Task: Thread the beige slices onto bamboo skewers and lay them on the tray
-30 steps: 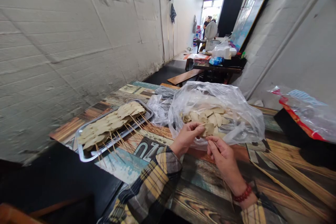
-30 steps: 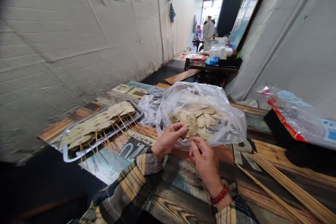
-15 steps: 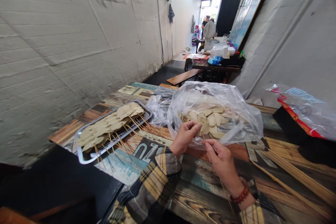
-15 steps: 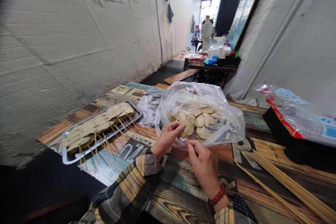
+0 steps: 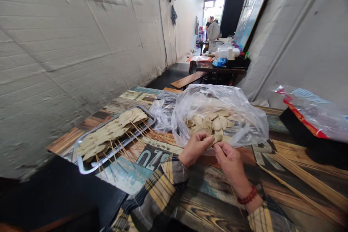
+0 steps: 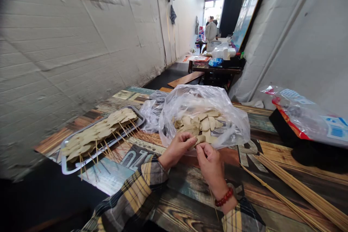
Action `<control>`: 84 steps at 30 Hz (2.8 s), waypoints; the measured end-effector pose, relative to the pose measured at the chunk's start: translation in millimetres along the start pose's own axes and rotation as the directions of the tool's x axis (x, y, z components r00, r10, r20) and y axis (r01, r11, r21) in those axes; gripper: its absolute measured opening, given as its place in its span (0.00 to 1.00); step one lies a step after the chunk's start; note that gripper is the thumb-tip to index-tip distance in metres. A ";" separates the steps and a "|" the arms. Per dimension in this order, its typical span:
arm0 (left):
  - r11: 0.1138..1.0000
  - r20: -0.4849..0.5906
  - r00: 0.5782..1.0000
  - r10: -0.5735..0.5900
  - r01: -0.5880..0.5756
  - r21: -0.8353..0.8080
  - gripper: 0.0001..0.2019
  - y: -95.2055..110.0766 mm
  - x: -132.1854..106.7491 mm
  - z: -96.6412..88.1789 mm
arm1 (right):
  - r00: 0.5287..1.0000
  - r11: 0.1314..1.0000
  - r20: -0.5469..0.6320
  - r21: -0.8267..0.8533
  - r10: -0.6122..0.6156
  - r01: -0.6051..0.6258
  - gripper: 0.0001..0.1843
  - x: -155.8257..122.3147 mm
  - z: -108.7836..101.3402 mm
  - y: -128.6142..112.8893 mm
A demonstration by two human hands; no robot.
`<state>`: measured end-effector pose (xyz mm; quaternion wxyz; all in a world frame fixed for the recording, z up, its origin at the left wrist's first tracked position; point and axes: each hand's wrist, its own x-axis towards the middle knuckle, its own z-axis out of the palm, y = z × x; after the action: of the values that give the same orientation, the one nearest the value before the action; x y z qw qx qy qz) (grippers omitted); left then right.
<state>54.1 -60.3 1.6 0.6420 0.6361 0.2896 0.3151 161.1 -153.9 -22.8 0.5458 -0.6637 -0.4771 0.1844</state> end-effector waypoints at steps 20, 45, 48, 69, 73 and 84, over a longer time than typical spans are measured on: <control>0.432 -0.054 0.926 0.373 -0.122 0.894 0.03 -17.9 18.1 -37.9 | 0.999 1.000 -0.036 0.002 0.029 -0.029 0.20 11.8 -14.4 -1.1; 0.528 -0.101 0.928 0.359 -0.113 0.841 0.03 -23.4 22.8 -37.0 | 0.997 0.991 0.037 0.112 0.072 -0.076 0.20 12.8 -19.0 1.9; 0.565 -0.130 0.916 0.379 -0.118 0.817 0.04 -24.0 24.2 -37.3 | 0.996 0.987 -0.010 0.136 0.086 -0.084 0.20 14.9 -22.8 -1.1; 0.877 -0.258 0.961 -0.101 -0.037 -0.480 0.21 5.5 18.8 -39.0 | 0.986 0.980 0.135 0.163 0.096 -0.117 0.20 7.9 -20.3 -5.8; 0.891 -0.297 0.951 -0.084 -0.062 -0.449 0.20 5.7 19.0 -40.9 | 0.989 0.999 0.142 0.033 0.032 -0.037 0.20 3.0 -20.0 -4.7; 0.946 -0.411 0.911 0.025 -0.154 -0.285 0.14 10.6 18.5 -43.2 | 0.964 0.964 0.153 -0.122 -0.218 0.237 0.16 0.3 -20.6 -1.6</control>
<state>32.1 -18.7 11.8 0.6454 0.4613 0.3324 0.5101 176.4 -165.0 -14.3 0.4815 -0.6264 -0.5986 0.1321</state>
